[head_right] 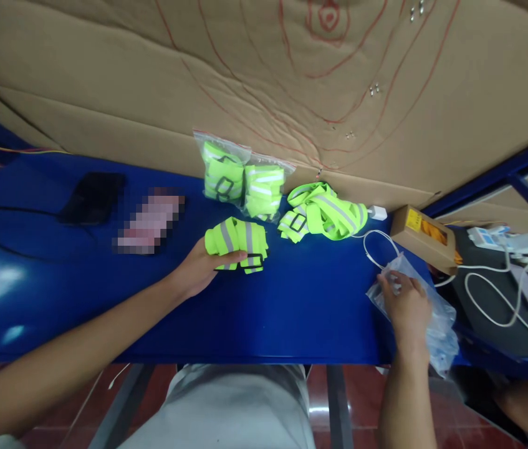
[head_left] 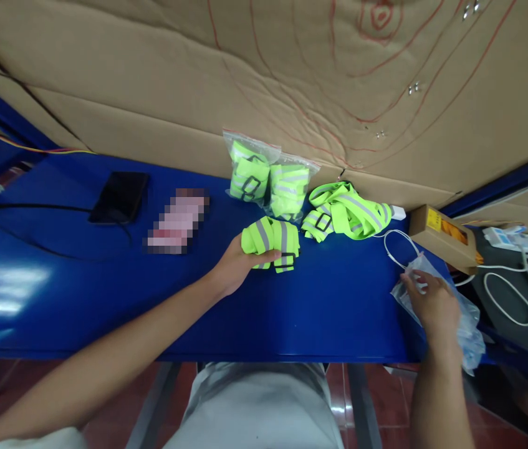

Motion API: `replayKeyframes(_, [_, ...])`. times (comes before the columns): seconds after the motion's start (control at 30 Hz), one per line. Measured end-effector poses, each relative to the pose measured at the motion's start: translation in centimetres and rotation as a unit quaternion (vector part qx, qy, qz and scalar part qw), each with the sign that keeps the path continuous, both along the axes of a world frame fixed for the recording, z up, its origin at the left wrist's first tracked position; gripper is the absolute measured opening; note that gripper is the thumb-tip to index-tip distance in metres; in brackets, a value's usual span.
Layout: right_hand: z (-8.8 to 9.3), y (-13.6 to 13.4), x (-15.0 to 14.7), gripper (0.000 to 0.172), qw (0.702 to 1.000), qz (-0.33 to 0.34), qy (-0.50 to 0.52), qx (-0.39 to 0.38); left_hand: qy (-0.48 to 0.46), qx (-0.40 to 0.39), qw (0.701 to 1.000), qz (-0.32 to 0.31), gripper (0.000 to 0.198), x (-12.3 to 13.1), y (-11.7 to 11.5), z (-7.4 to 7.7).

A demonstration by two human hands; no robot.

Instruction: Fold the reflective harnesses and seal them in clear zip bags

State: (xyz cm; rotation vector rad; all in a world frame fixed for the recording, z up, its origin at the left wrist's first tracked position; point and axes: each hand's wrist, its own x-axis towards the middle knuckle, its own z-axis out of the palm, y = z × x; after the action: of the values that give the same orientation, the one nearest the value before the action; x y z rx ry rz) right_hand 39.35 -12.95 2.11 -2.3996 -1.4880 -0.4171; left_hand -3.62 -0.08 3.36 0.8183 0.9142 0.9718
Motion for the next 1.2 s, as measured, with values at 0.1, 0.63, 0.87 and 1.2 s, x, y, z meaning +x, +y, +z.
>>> replayKeyframes(0.1, [0.5,-0.2,-0.9,0.043,0.993,0.018,-0.068,0.091,-0.01,0.005,1.0,-0.01,0.062,-0.2,-0.2,0.3])
replayKeyframes(0.63, [3.6,8.1,-17.6,0.055,0.902,0.419,-0.1,-0.029,-0.115,-0.034,0.993,0.015,0.061,-1.5,0.9,0.9])
replayKeyframes(0.87, [2.6,9.0,-21.2,0.02,0.936,0.334,0.0,-0.112,-0.11,-0.05,0.993,0.01,0.059,-0.9,0.8,0.6])
replayKeyframes(1.2, [1.4,8.6,-21.1,0.025,0.89,0.373,0.264,-0.004,-0.025,-0.026,0.984,-0.172,0.05,0.0,-1.6,-0.2])
